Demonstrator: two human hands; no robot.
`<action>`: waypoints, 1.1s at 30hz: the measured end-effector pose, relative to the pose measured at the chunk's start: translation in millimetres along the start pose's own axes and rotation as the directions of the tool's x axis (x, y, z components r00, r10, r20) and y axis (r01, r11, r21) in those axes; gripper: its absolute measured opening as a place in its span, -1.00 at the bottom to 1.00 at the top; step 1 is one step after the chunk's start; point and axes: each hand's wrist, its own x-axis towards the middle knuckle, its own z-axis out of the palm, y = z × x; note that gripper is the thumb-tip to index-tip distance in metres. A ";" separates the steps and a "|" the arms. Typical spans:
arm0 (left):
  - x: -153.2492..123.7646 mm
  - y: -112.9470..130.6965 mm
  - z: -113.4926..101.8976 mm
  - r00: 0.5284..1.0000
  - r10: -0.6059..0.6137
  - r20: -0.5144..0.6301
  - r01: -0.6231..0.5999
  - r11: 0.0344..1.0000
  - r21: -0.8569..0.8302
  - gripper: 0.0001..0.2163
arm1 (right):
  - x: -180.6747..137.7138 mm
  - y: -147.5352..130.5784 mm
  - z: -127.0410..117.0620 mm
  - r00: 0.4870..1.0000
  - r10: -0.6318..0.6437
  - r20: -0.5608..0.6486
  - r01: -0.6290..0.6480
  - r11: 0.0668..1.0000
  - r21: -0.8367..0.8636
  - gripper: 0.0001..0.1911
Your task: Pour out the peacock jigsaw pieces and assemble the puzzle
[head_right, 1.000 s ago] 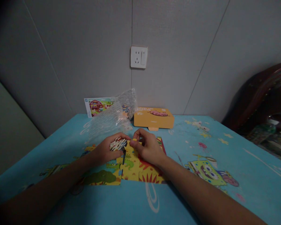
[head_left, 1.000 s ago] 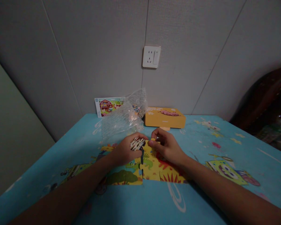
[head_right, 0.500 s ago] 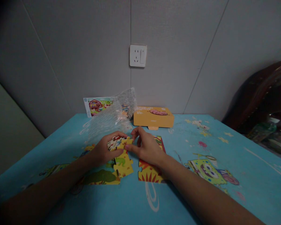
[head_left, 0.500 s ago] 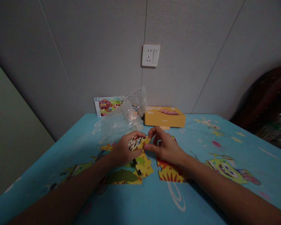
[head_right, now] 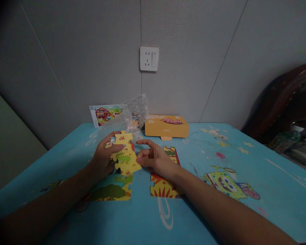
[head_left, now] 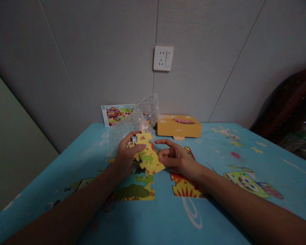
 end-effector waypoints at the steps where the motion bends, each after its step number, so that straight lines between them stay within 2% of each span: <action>1: -0.3 1.1 1.4 1.000 -0.025 0.000 0.025 0.999 -0.030 -0.54 | -0.2 -2.7 -1.0 0.999 0.045 0.019 -0.046 0.996 0.076 -0.41; 5: -1.7 3.3 2.7 0.999 -0.050 0.013 0.050 0.997 -0.056 -0.56 | 0.0 -5.8 -2.6 0.986 0.155 0.055 -0.164 0.955 0.246 -0.51; 11: -2.2 1.0 0.1 0.996 -0.054 0.072 0.054 0.999 -0.007 -0.61 | 3.1 1.9 -5.2 0.985 0.172 0.022 -0.172 0.950 0.261 -0.89; 15: -3.6 0.5 0.0 0.989 -0.114 0.095 0.115 0.993 -0.012 -0.58 | 1.5 -1.7 -8.5 0.988 0.130 0.086 -0.153 0.921 0.359 -0.85; 19: -4.5 -2.9 1.1 0.976 -0.127 0.179 0.142 0.987 -0.079 -0.51 | 0.2 -5.4 -8.0 0.988 0.046 0.144 -0.101 0.911 0.400 -0.80; 24: -3.9 -1.9 5.0 0.967 -0.159 0.198 0.183 0.977 -0.109 -0.50 | 4.0 1.5 -5.4 0.995 0.062 0.083 -0.085 0.942 0.324 -0.77; 29: -1.4 5.8 5.0 0.956 -0.214 0.203 0.250 0.952 -0.174 -0.37 | 6.0 5.8 -1.3 0.999 -0.022 0.024 0.012 0.935 0.354 -0.72; 33: -1.5 9.3 3.6 0.954 -0.233 0.190 0.278 0.924 -0.264 -0.27 | 2.7 5.6 2.0 0.996 -0.036 0.081 0.007 0.945 0.327 -0.65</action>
